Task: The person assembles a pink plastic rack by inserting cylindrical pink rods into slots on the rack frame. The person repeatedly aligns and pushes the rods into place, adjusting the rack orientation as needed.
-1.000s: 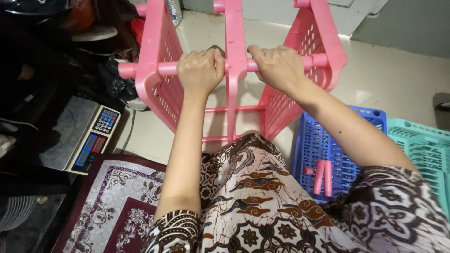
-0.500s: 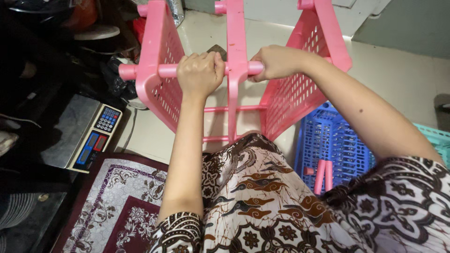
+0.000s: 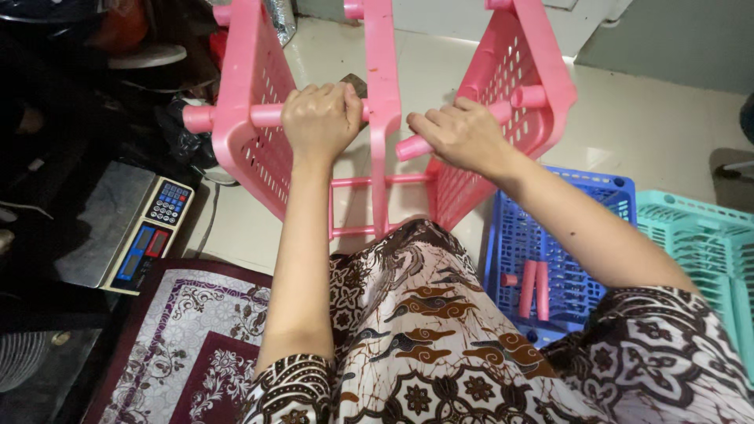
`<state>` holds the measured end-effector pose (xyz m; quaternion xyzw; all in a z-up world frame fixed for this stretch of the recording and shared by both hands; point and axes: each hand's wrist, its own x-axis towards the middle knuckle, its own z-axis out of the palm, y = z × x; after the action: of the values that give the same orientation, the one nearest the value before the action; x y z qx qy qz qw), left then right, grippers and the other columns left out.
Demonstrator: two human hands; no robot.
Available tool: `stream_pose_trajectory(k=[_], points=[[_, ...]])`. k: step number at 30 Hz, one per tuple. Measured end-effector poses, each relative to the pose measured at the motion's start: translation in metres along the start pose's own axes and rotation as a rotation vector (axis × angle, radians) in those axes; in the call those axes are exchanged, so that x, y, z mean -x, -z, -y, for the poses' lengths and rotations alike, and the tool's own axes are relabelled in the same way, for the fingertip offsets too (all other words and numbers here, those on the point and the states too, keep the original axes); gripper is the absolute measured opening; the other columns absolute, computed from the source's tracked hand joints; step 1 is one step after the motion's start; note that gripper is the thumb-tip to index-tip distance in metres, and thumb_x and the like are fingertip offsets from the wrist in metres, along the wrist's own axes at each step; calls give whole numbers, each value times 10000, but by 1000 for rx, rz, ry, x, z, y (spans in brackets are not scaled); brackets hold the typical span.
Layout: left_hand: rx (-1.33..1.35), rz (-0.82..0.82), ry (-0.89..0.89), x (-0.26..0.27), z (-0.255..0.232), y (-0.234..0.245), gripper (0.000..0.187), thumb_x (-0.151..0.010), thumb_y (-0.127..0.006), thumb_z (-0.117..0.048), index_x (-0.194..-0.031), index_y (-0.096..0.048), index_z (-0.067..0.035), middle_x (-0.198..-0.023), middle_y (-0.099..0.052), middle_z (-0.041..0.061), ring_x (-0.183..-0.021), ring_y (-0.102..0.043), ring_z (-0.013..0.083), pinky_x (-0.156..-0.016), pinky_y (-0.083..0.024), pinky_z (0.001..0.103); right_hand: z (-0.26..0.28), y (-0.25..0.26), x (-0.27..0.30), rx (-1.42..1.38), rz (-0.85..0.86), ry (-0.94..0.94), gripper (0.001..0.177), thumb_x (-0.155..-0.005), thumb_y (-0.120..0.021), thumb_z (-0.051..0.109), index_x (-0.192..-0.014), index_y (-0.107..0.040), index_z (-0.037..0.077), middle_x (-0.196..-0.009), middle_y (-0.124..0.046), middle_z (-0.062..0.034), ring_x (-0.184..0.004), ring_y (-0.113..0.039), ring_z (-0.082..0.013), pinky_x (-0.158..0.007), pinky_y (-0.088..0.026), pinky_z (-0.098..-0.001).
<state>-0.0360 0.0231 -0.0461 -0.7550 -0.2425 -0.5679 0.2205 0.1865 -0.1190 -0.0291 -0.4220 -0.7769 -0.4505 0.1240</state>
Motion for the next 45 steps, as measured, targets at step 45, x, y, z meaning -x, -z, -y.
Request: stream_pose_trajectory(k=[45], points=[[-201,12,-189,17,40,-21,421,-1066,-330,-132,-737,-592,-157,-812,-627,23,-727,-556,243,-704,-416,401,234,-124,466,-475,339,-1892,627,-844,-715,215,-1372,-443,14,-1140,-665,-311,-1049,-659,-477,-894,-514,-543]])
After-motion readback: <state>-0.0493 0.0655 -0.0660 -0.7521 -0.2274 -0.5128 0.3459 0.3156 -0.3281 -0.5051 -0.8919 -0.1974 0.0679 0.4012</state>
